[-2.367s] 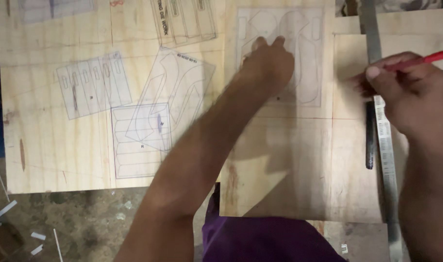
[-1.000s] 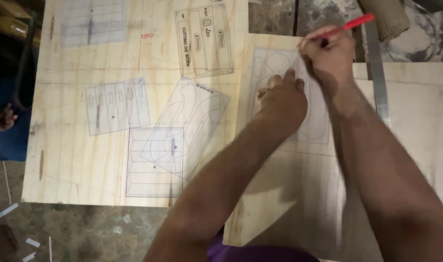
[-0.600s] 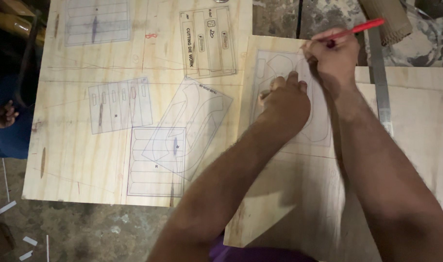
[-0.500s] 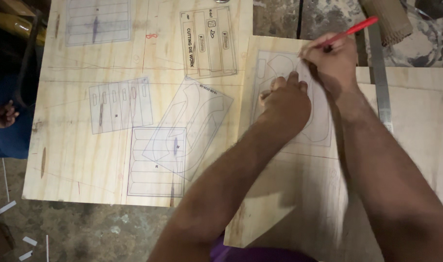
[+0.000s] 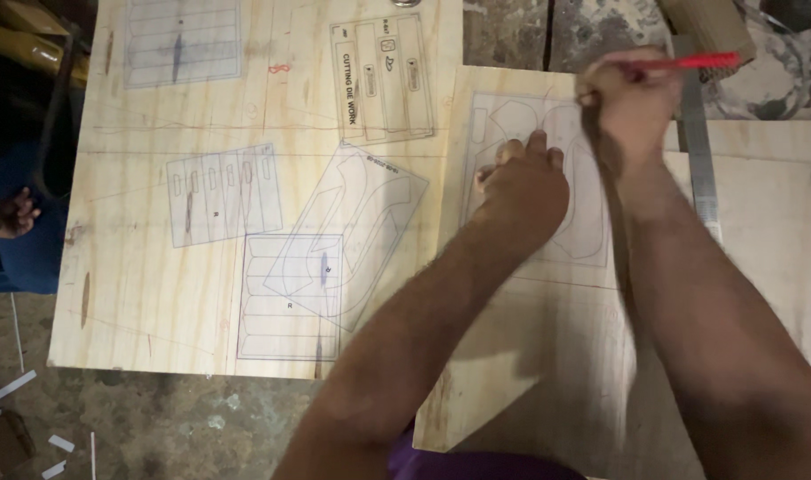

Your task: The person traces the outlines of plastic stencils onto wooden boards using a red marker and a black pen, and measures and marks lines with a metal ruler.

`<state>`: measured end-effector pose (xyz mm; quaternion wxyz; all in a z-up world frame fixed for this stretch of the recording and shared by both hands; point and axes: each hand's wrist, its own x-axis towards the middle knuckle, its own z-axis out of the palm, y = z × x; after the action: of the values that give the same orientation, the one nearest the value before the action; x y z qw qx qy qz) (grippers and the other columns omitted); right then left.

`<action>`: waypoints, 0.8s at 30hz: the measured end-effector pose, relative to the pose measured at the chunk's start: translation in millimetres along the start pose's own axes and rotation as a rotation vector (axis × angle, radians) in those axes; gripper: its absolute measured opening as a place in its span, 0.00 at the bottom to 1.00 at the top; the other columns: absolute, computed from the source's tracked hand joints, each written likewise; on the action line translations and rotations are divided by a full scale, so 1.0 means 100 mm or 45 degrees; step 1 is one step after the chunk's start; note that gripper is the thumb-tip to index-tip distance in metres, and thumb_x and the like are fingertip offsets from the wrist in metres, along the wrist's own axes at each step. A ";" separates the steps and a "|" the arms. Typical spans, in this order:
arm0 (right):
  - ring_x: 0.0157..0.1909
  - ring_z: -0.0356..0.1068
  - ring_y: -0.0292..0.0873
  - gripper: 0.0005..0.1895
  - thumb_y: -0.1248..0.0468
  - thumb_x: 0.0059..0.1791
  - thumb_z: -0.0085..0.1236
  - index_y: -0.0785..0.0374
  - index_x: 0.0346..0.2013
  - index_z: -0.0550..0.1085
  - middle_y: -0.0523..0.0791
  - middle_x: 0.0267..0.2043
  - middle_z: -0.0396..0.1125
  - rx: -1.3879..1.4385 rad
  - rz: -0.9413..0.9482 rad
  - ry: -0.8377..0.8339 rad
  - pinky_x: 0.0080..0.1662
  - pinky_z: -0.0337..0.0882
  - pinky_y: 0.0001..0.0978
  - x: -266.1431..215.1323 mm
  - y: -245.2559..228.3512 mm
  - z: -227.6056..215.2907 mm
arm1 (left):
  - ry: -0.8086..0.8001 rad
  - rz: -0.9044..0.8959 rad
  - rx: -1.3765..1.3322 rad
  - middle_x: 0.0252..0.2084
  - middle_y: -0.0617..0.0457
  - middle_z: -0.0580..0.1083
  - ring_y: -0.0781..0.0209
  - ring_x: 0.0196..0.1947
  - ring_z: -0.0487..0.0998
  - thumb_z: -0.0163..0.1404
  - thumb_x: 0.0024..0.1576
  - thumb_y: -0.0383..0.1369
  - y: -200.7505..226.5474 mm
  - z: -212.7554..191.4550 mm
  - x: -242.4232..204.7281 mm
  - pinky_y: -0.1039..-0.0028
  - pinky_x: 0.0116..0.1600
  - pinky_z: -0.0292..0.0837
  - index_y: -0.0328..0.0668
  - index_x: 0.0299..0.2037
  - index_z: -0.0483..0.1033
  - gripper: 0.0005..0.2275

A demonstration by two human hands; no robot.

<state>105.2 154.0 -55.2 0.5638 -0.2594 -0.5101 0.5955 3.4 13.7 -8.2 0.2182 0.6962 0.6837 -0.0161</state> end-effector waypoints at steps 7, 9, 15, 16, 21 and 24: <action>0.29 0.71 0.47 0.09 0.84 0.50 0.50 0.71 0.34 0.67 0.52 0.30 0.68 0.078 0.114 0.364 0.28 0.67 0.35 -0.32 -0.55 -0.29 | 0.043 0.030 0.078 0.74 0.38 0.50 0.33 0.62 0.63 0.48 0.60 0.35 -0.01 0.03 -0.01 0.38 0.47 0.76 0.37 0.70 0.58 0.27; 0.29 0.71 0.46 0.08 0.83 0.49 0.51 0.71 0.33 0.68 0.52 0.30 0.69 -0.076 0.191 0.395 0.29 0.68 0.34 -0.50 -0.63 -0.28 | 0.086 0.001 0.007 0.75 0.40 0.52 0.35 0.63 0.63 0.47 0.61 0.35 -0.02 0.05 -0.01 0.37 0.50 0.75 0.39 0.69 0.61 0.25; 0.31 0.73 0.43 0.03 0.79 0.51 0.54 0.72 0.34 0.71 0.52 0.33 0.71 -0.394 0.201 0.270 0.34 0.72 0.30 -0.84 -0.73 -0.26 | 0.113 -0.011 0.026 0.75 0.41 0.52 0.34 0.64 0.62 0.44 0.62 0.37 -0.01 0.11 0.04 0.35 0.49 0.74 0.41 0.70 0.61 0.24; 0.31 0.73 0.43 0.02 0.78 0.51 0.54 0.73 0.34 0.72 0.52 0.33 0.72 -0.432 0.210 0.250 0.34 0.73 0.30 -0.86 -0.72 -0.26 | 0.096 -0.015 0.007 0.75 0.42 0.52 0.34 0.63 0.62 0.44 0.62 0.36 -0.01 0.11 0.05 0.35 0.49 0.74 0.41 0.70 0.60 0.25; 0.33 0.72 0.40 0.02 0.78 0.53 0.55 0.74 0.36 0.71 0.52 0.35 0.73 -0.560 0.136 0.160 0.37 0.74 0.28 -0.89 -0.63 -0.31 | 0.158 -0.019 -0.140 0.75 0.43 0.53 0.35 0.65 0.62 0.40 0.65 0.37 -0.04 0.15 0.06 0.35 0.52 0.72 0.41 0.67 0.63 0.21; 0.33 0.71 0.39 0.02 0.79 0.53 0.53 0.74 0.37 0.70 0.52 0.36 0.72 -0.554 0.062 0.096 0.39 0.74 0.29 -0.92 -0.56 -0.36 | 0.129 -0.005 -0.115 0.75 0.41 0.52 0.35 0.65 0.61 0.41 0.62 0.36 -0.05 0.16 0.03 0.35 0.52 0.71 0.39 0.68 0.62 0.22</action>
<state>180.9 70.7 -41.9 0.4987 -0.4092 -0.5986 0.4749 3.5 11.6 -25.0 0.2144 0.6842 0.6953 0.0494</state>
